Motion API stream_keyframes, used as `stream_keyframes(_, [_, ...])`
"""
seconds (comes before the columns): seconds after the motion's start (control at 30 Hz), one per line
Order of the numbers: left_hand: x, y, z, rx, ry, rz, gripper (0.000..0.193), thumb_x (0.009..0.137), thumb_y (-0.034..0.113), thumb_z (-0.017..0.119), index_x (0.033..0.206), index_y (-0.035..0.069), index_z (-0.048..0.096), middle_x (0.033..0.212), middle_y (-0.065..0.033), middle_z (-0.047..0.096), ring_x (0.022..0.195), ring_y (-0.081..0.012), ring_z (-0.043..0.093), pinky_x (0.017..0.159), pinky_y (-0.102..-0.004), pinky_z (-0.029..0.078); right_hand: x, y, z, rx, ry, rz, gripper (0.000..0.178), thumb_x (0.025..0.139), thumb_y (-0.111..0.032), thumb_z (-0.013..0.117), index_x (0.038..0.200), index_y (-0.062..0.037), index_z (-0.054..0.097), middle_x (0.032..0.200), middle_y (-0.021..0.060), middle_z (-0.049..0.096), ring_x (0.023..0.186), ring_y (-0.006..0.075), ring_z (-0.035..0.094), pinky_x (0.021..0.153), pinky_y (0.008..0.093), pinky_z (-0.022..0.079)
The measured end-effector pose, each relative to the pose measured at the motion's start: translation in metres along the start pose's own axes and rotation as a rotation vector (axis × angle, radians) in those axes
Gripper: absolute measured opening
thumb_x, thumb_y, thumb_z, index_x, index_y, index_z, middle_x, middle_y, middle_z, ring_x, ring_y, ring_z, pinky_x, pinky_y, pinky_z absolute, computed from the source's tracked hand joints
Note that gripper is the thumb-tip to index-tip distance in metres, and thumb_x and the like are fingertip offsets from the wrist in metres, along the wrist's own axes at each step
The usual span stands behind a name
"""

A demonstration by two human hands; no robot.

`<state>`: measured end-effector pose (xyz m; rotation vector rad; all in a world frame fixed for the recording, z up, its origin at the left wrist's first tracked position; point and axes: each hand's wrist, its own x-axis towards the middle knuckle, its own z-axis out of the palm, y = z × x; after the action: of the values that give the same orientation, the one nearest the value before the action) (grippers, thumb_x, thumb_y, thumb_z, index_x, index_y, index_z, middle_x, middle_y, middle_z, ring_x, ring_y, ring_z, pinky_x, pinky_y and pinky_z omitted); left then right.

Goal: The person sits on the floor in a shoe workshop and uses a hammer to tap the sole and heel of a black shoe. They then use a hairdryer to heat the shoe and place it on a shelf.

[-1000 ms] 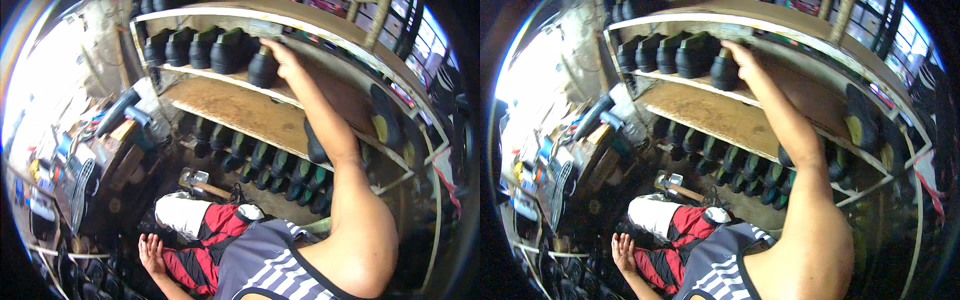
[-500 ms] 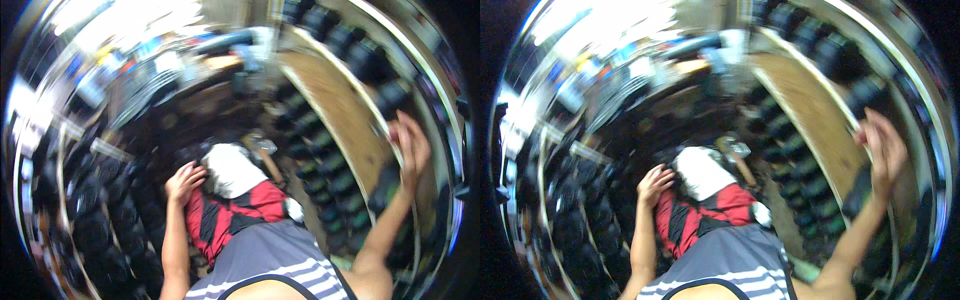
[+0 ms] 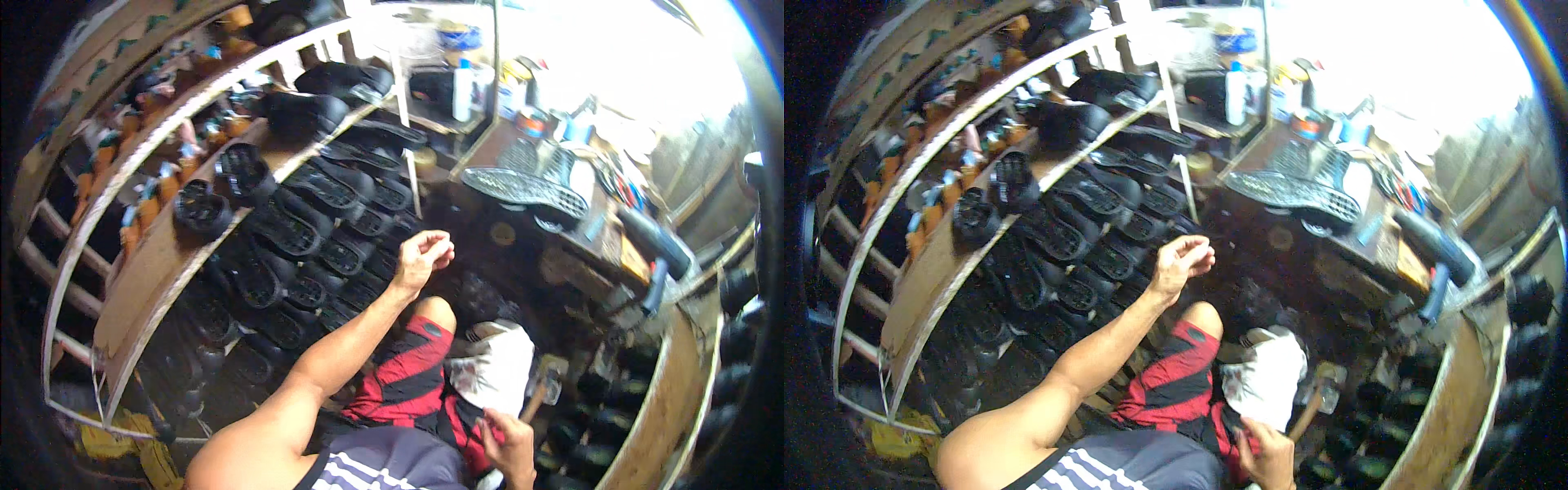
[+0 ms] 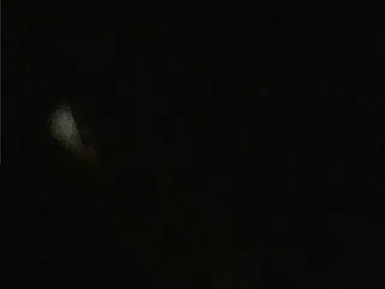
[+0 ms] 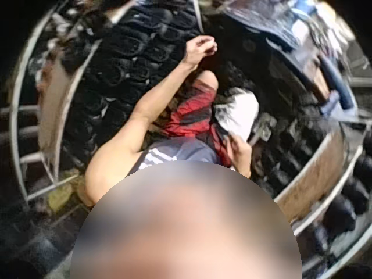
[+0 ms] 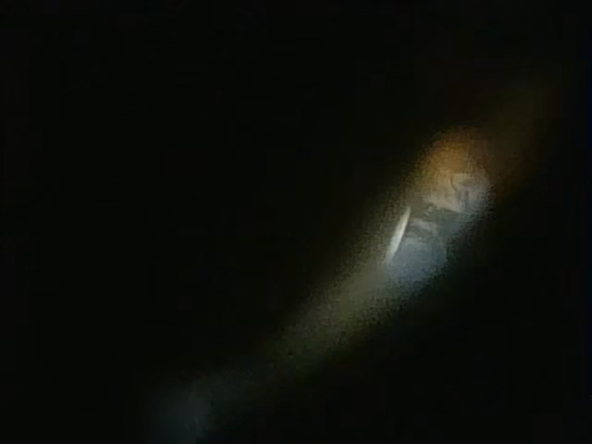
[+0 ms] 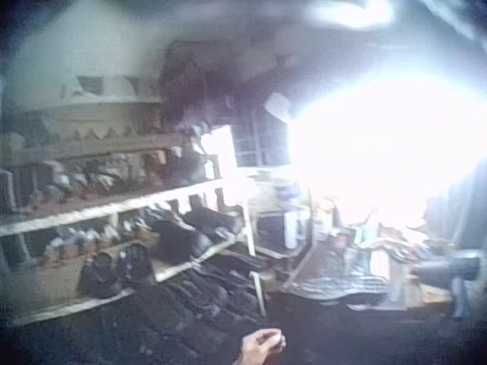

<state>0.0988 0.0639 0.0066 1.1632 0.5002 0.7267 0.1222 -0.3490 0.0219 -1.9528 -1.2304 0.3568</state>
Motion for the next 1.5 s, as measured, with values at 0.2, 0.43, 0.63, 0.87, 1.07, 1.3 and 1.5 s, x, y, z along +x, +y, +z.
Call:
stream_keyframes(0.2, [0.039, 0.135, -0.025, 0.168, 0.058, 0.573, 0.015, 0.104, 0.008, 0.072, 0.117, 0.003, 0.073, 0.102, -0.0077, 0.078, 0.089, -0.0135, 0.075, 0.080, -0.0262, 0.062, 0.002, 0.017, 0.004, 0.084, 0.000, 0.070, 0.024, 0.096, -0.011, 0.078, 0.119, -0.0030, 0.077, 0.090, 0.0206, 0.075, 0.075, 0.0353, 0.073, 0.069, 0.0418, 0.057])
stream_keyframes(0.43, [0.109, 0.336, -0.031, 1.181, 0.736, 1.643, 0.049, 0.088, 0.015, 0.083, 0.129, -0.005, 0.065, 0.122, -0.0265, 0.071, 0.116, -0.0417, 0.069, 0.103, -0.0482, 0.055, 0.007, 0.012, -0.016, 0.244, 0.120, 0.272, 0.024, 0.099, -0.009, 0.076, 0.121, 0.0005, 0.077, 0.092, 0.0192, 0.077, 0.074, 0.0253, 0.073, 0.068, 0.0354, 0.057])
stream_keyframes(0.63, [0.211, 0.412, -0.056, 1.661, 1.102, 0.929, 0.136, 0.068, 0.055, 0.099, 0.165, -0.008, 0.027, 0.158, -0.0324, 0.050, 0.152, -0.0457, 0.044, 0.122, -0.0543, 0.042, 0.014, 0.005, -0.016, 0.088, 0.152, 0.173, 0.022, 0.099, -0.009, 0.076, 0.119, 0.0003, 0.078, 0.092, 0.0188, 0.077, 0.075, 0.0249, 0.074, 0.068, 0.0355, 0.057])
stream_keyframes(0.87, [0.172, 0.466, -0.078, 1.030, 1.024, 0.592, 0.090, 0.067, 0.066, 0.094, 0.118, -0.006, 0.075, 0.125, -0.0268, 0.075, 0.119, -0.0385, 0.072, 0.107, -0.0479, 0.053, 0.000, 0.010, 0.005, 0.149, 0.126, 0.113, 0.023, 0.098, -0.012, 0.076, 0.118, -0.0005, 0.079, 0.081, 0.0187, 0.075, 0.066, 0.0275, 0.073, 0.063, 0.0377, 0.056])
stream_keyframes(1.07, [0.054, 0.475, -0.061, 0.230, 0.878, 0.901, 0.078, 0.091, 0.054, 0.079, 0.146, 0.001, 0.064, 0.154, -0.0225, 0.058, 0.130, -0.0394, 0.064, 0.110, -0.0563, 0.050, 0.023, 0.008, 0.008, 0.195, 0.014, -0.036, 0.030, 0.090, -0.007, 0.083, 0.119, -0.0019, 0.078, 0.096, 0.0168, 0.080, 0.081, 0.0238, 0.079, 0.074, 0.0345, 0.061])
stream_keyframes(1.3, [-0.051, 0.304, -0.045, -0.262, 0.325, 0.941, 0.064, 0.099, 0.045, 0.073, 0.150, 0.008, 0.062, 0.155, -0.0157, 0.061, 0.139, -0.0399, 0.061, 0.119, -0.0604, 0.046, 0.075, -0.023, 0.006, 0.736, -0.234, -0.032, 0.076, 0.096, -0.010, 0.083, 0.163, -0.0084, 0.047, 0.119, 0.0128, 0.078, 0.098, 0.0200, 0.077, 0.091, 0.0360, 0.061])
stream_keyframes(1.5, [-0.142, 0.072, 0.045, -0.658, -0.069, 0.086, 0.066, 0.104, 0.058, 0.065, 0.143, 0.004, 0.063, 0.148, -0.0129, 0.067, 0.133, -0.0323, 0.066, 0.115, -0.0553, 0.051, 0.102, -0.025, 0.026, 1.407, 0.149, 0.049, 0.092, 0.103, -0.041, 0.072, 0.173, -0.0128, 0.021, 0.161, 0.0165, 0.050, 0.141, 0.0323, 0.056, 0.114, 0.0488, 0.049])
